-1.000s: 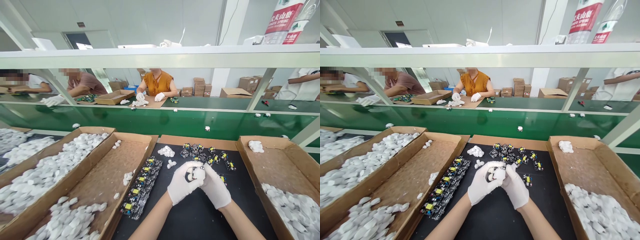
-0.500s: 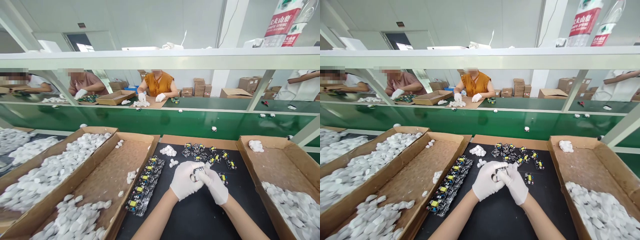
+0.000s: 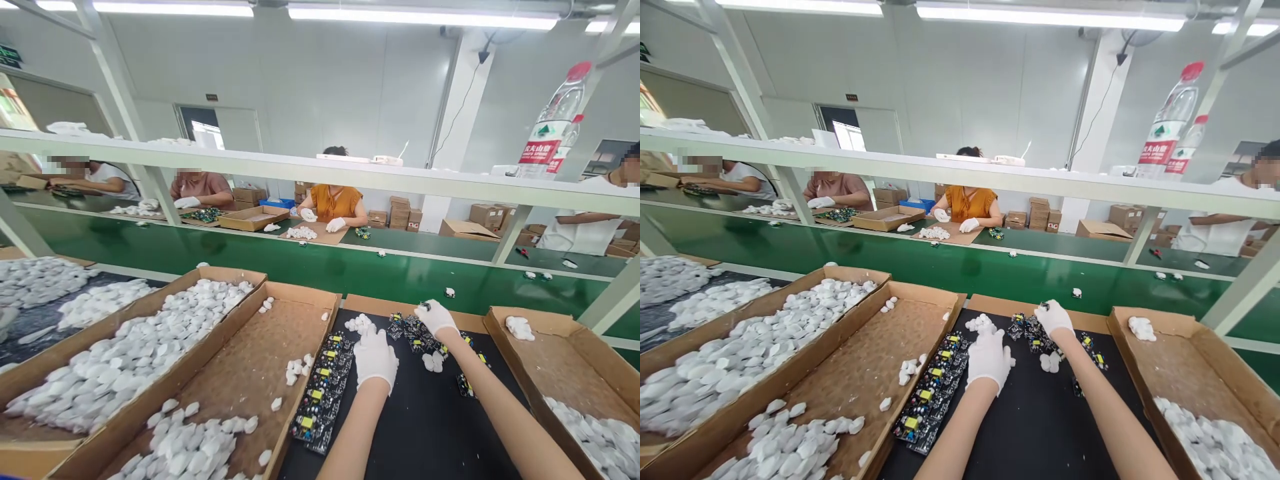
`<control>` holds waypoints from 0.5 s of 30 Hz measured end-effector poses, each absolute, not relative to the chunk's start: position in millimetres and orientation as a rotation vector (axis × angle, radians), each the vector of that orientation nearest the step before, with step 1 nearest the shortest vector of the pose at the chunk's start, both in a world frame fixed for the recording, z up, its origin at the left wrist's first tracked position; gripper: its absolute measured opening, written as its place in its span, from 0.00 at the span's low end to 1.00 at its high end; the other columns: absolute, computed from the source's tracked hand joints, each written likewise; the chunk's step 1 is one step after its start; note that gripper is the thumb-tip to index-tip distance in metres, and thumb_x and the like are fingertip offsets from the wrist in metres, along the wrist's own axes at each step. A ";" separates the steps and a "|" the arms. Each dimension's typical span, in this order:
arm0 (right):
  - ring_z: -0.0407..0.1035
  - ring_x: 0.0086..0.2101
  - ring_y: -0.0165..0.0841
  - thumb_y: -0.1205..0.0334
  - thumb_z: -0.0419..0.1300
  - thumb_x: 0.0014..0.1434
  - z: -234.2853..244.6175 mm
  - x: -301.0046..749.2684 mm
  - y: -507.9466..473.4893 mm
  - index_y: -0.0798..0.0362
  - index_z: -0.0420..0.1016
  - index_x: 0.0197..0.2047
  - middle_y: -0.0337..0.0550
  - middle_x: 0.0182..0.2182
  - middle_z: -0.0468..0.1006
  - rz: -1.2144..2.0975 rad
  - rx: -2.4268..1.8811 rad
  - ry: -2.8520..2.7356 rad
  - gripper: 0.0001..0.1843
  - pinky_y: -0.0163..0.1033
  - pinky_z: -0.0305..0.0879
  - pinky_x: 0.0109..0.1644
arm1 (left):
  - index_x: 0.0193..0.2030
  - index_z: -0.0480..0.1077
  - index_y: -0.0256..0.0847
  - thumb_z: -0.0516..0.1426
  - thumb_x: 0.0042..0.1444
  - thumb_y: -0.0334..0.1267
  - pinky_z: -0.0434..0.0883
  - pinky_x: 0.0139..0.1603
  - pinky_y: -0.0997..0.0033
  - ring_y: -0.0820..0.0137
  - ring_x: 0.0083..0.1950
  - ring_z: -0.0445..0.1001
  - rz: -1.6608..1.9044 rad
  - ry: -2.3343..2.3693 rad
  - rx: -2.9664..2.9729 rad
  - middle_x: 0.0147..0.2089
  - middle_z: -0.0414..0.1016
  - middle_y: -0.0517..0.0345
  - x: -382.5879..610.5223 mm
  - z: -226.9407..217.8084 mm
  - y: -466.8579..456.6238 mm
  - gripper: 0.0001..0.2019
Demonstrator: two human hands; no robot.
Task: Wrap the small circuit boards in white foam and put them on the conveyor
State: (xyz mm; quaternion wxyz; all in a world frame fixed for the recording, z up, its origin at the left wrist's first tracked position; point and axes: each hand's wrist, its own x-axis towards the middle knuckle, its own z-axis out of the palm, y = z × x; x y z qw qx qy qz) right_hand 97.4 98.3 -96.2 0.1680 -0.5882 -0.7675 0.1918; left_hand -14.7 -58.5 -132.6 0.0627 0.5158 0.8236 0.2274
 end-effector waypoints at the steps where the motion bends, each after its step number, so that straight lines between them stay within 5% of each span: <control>1: 0.71 0.38 0.36 0.56 0.57 0.59 -92.1 85.6 111.8 0.58 0.72 0.42 0.49 0.38 0.76 0.523 -1.710 -2.198 0.14 0.43 0.66 0.43 | 0.52 0.68 0.39 0.56 0.54 0.35 0.63 0.53 0.52 0.52 0.56 0.65 0.657 2.487 1.538 0.62 0.59 0.40 -15.7 -130.8 -58.8 0.18; 10: 0.69 0.44 0.36 0.57 0.55 0.62 -92.8 69.0 165.2 0.56 0.68 0.51 0.47 0.47 0.71 0.467 -1.947 -2.184 0.16 0.48 0.68 0.47 | 0.44 0.71 0.30 0.58 0.51 0.28 0.69 0.42 0.57 0.52 0.46 0.72 0.607 2.519 1.411 0.48 0.67 0.33 -16.8 -121.2 -61.1 0.12; 15: 0.69 0.44 0.36 0.57 0.56 0.62 -89.0 106.3 171.9 0.55 0.68 0.51 0.48 0.48 0.71 0.433 -1.986 -2.040 0.16 0.47 0.68 0.47 | 0.46 0.70 0.31 0.59 0.49 0.28 0.69 0.44 0.56 0.52 0.48 0.72 0.690 2.449 1.356 0.49 0.67 0.33 -20.2 -121.8 -59.0 0.16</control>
